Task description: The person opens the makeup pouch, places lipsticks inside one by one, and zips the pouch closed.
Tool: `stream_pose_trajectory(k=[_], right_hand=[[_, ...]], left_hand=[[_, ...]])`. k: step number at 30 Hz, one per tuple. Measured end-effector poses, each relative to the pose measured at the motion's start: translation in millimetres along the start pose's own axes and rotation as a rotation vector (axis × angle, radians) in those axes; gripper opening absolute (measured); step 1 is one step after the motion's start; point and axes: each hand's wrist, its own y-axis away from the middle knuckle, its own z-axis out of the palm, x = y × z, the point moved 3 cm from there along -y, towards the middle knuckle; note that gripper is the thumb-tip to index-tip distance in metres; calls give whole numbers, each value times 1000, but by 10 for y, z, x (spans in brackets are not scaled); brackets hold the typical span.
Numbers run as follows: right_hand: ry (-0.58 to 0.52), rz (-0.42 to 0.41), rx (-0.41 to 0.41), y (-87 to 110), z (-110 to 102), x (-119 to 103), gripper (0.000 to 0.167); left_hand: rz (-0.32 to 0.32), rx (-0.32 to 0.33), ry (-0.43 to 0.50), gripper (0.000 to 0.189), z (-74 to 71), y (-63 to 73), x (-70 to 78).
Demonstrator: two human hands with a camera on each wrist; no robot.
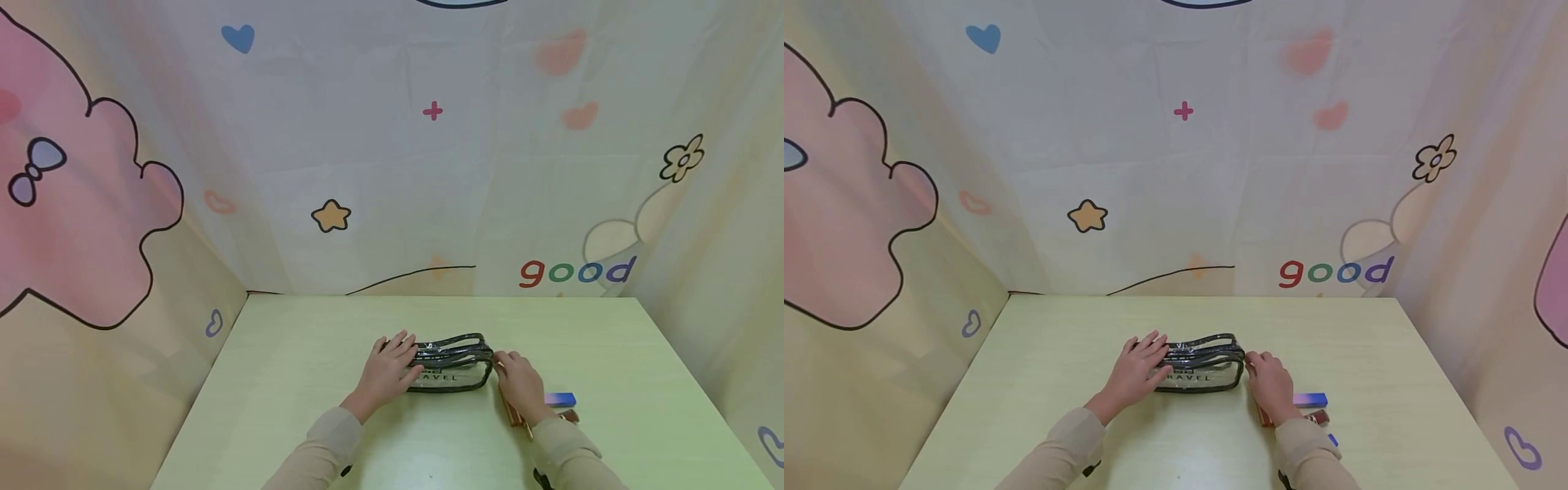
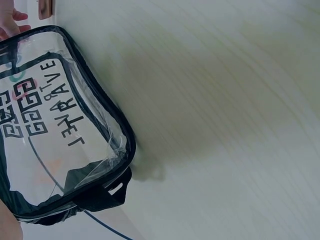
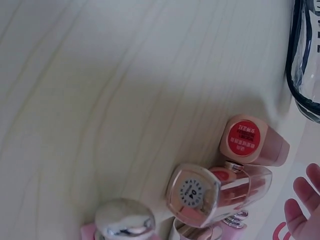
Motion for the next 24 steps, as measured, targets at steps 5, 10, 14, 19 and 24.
stream_pose_trajectory(k=[5, 10, 14, 19, 24], right_hand=[[-27, 23, -30, -13, 0, -13, 9], [-99, 48, -79, -35, 24, 16, 8], [-257, -14, -58, -35, -22, 37, 9], [-418, 21, -125, -15, -177, 16, 22], [-470, 112, -168, -52, -356, -74, 28]], left_hand=[[-11, -21, 0, 47, -12, 1, 7], [-16, -28, 7, 47, -19, -3, 15], [-21, -30, 14, 47, -15, -6, 11], [-22, -23, 30, 46, -30, -14, 10], [-11, -24, 9, 43, -42, -13, 9]])
